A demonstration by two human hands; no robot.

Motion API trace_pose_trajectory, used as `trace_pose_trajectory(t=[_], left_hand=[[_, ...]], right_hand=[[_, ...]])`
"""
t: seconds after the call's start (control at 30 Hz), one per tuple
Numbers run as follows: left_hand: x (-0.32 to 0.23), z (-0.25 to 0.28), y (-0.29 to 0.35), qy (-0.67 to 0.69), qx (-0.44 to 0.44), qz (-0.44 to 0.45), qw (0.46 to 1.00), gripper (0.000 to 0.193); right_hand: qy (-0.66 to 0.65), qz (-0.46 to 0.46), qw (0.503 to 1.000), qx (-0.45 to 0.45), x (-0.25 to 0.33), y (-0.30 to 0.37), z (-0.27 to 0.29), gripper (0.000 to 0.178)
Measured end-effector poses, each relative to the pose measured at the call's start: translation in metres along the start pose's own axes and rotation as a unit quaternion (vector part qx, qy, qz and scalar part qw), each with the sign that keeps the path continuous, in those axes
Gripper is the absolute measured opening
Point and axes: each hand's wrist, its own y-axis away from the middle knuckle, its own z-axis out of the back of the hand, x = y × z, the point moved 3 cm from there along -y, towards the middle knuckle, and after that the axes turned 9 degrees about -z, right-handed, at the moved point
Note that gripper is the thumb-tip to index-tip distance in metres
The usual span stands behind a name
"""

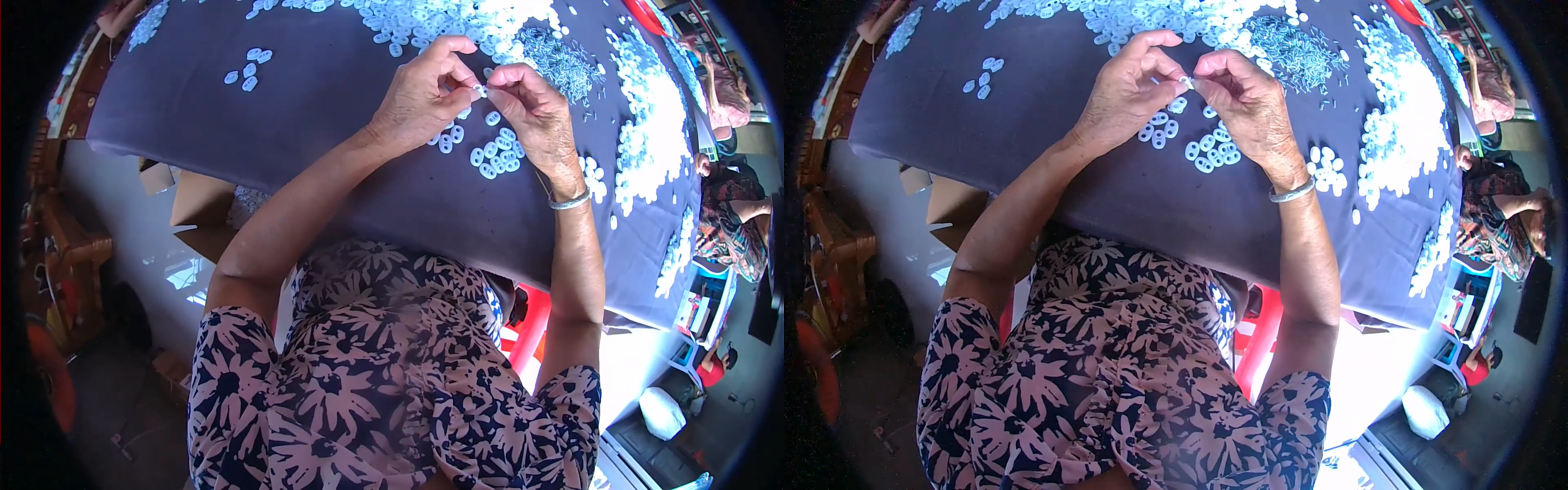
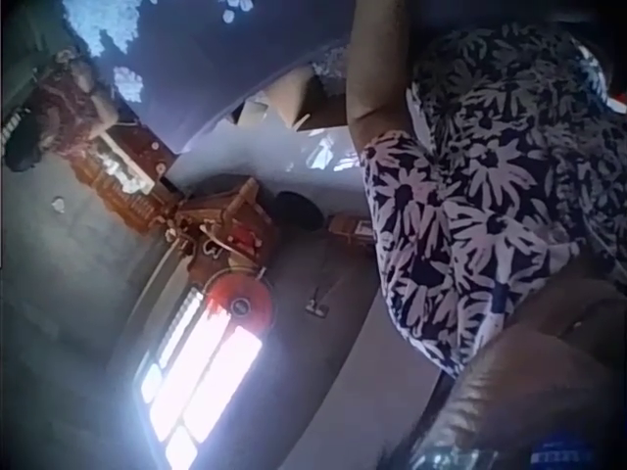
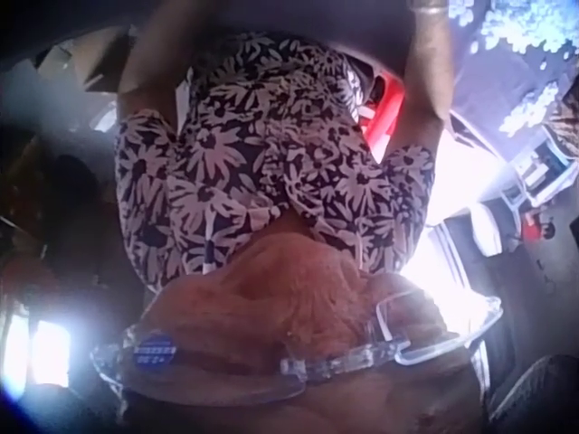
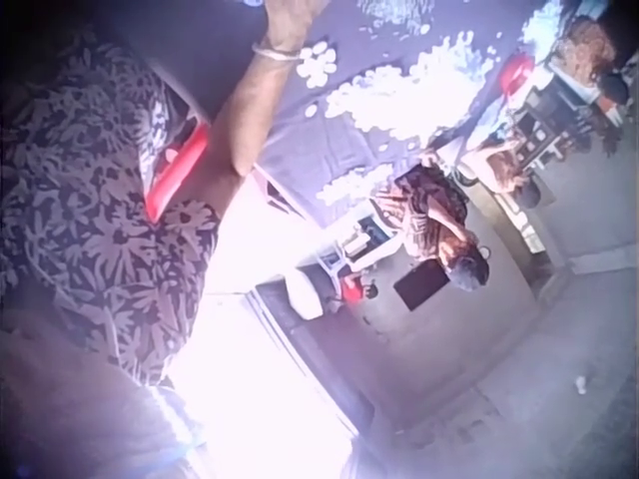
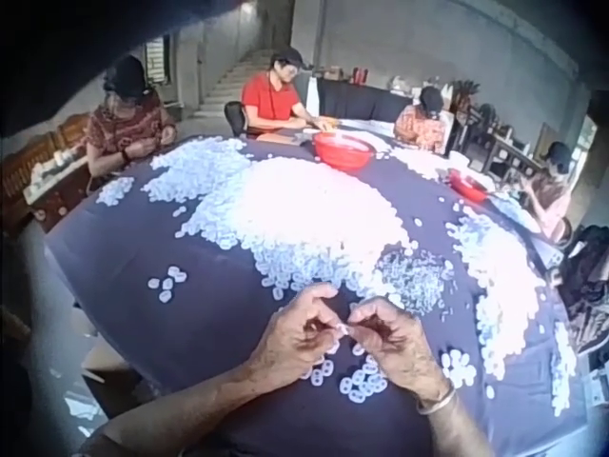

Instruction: The person assembles plastic toggles by inserting pins into plastic components by hand and placing the finished pieces on the table.

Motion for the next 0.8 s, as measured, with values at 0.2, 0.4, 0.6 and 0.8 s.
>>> trace_pose_trajectory(t=[0.2, 0.4, 0.6, 0.8], left_hand=[[0.001, 0.002, 0.002, 0.036, 0.004, 0.017, 0.999, 0.045], [0.002, 0.002, 0.000, 0.056, 0.016, 0.047, 0.997, 0.041], [0.005, 0.005, 0.001, 0.047, 0.032, 0.041, 0.998, 0.041], [-0.001, 0.006, -0.003, 0.058, 0.035, 0.067, 0.996, 0.039]], right_hand=[[0.026, 0.002, 1.000, 0.010, -0.005, 0.000, -0.003, 0.004], [0.017, -0.009, 1.000, 0.010, -0.004, -0.001, -0.004, 0.004], [0.037, 0.008, 0.999, 0.018, -0.010, 0.000, -0.006, 0.004], [0.027, -0.006, 0.999, 0.024, -0.011, 0.001, -0.005, 0.006]])
